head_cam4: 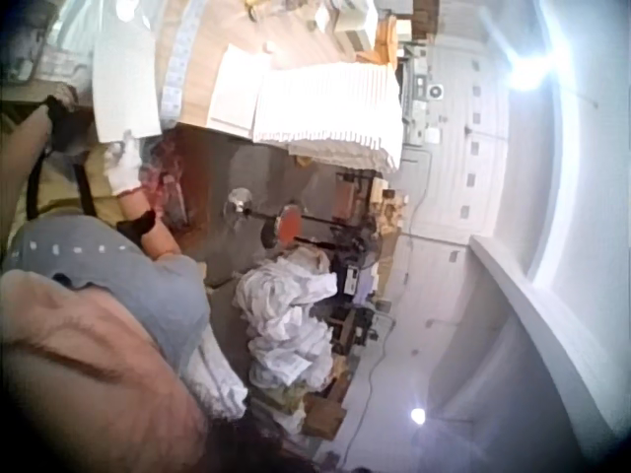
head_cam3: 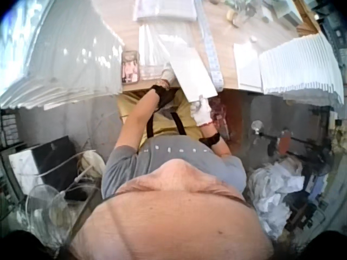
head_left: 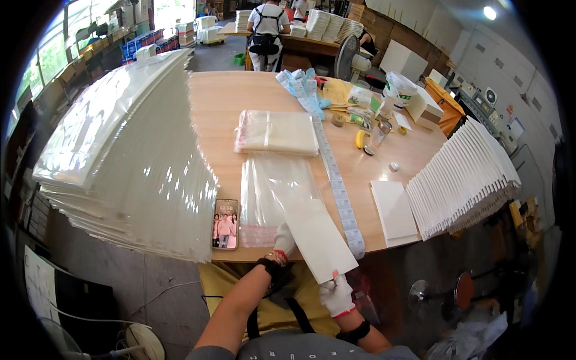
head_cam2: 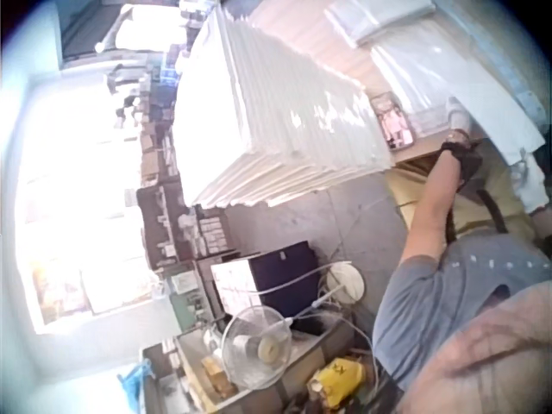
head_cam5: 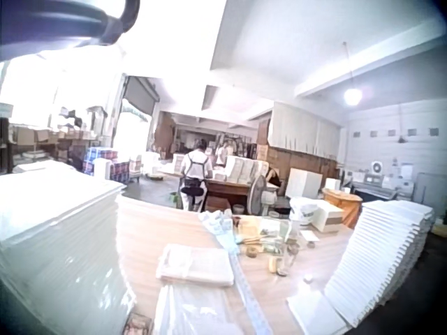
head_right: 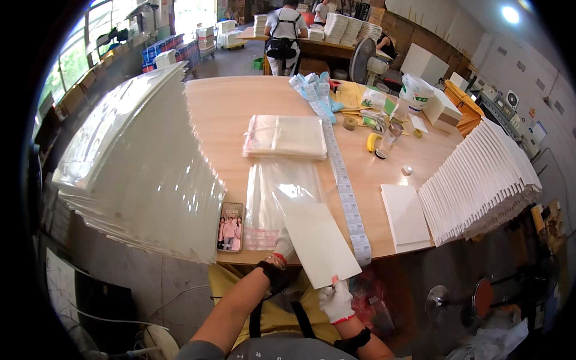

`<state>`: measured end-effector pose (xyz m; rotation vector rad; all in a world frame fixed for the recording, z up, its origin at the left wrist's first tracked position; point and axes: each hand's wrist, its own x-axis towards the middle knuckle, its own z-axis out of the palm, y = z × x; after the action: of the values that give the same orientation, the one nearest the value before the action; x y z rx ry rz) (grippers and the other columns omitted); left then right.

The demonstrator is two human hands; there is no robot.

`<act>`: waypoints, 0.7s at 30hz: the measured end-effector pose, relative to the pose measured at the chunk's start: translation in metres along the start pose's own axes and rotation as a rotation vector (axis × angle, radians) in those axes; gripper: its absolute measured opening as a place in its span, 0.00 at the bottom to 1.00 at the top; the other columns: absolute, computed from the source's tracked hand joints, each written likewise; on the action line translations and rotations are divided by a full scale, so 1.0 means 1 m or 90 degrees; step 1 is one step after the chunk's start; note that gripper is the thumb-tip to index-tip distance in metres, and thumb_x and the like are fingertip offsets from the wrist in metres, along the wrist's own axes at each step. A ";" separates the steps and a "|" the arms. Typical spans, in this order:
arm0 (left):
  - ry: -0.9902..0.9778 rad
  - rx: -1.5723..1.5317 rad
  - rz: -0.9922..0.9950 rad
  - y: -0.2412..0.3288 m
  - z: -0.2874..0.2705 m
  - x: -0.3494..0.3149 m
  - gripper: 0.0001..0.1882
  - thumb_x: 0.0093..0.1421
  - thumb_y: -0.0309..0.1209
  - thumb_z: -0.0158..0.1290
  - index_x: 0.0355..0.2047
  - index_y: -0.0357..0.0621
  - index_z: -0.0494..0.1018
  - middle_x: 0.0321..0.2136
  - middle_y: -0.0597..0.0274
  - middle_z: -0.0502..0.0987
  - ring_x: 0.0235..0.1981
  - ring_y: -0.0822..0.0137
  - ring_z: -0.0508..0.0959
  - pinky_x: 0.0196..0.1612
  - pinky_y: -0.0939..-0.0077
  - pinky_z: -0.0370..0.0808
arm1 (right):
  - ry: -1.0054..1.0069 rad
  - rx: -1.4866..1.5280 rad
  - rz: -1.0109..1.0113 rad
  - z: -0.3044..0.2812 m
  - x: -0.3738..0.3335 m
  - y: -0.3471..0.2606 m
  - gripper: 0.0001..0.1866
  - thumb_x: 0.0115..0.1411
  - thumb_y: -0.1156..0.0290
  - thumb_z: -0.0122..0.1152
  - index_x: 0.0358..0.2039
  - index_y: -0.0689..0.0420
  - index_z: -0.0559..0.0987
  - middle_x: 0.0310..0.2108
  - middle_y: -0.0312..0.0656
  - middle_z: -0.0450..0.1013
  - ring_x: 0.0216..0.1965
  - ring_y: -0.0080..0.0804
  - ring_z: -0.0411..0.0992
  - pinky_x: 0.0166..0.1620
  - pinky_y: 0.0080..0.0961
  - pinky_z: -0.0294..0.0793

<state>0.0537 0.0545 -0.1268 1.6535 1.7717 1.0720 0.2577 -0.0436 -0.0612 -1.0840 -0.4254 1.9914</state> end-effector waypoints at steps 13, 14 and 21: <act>-0.087 -0.474 -0.349 -0.030 0.066 -0.161 0.12 0.63 0.30 0.45 0.42 0.36 0.72 0.35 0.61 0.78 0.37 0.69 0.78 0.40 0.77 0.75 | -0.058 0.140 0.022 -0.021 0.055 0.058 0.07 0.66 0.67 0.44 0.40 0.57 0.66 0.37 0.44 0.68 0.41 0.45 0.73 0.46 0.49 0.75; -0.087 -0.555 -0.358 -0.030 0.066 -0.158 0.11 0.63 0.29 0.45 0.41 0.36 0.72 0.34 0.61 0.78 0.36 0.70 0.77 0.39 0.77 0.76 | -0.104 0.188 -0.005 -0.022 0.069 0.058 0.08 0.65 0.67 0.45 0.39 0.58 0.66 0.37 0.45 0.68 0.43 0.48 0.72 0.47 0.50 0.74; -0.137 -0.539 -0.429 -0.014 0.029 -0.150 0.19 0.61 0.33 0.48 0.51 0.41 0.67 0.38 0.60 0.76 0.34 0.71 0.75 0.39 0.78 0.73 | -0.225 0.105 0.129 -0.025 0.075 0.021 0.15 0.61 0.66 0.52 0.45 0.61 0.70 0.45 0.52 0.71 0.44 0.49 0.73 0.48 0.46 0.74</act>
<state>0.0900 -0.0851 -0.1785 0.5699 1.2829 1.0378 0.2447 0.0003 -0.1288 -0.6951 -0.3354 2.3628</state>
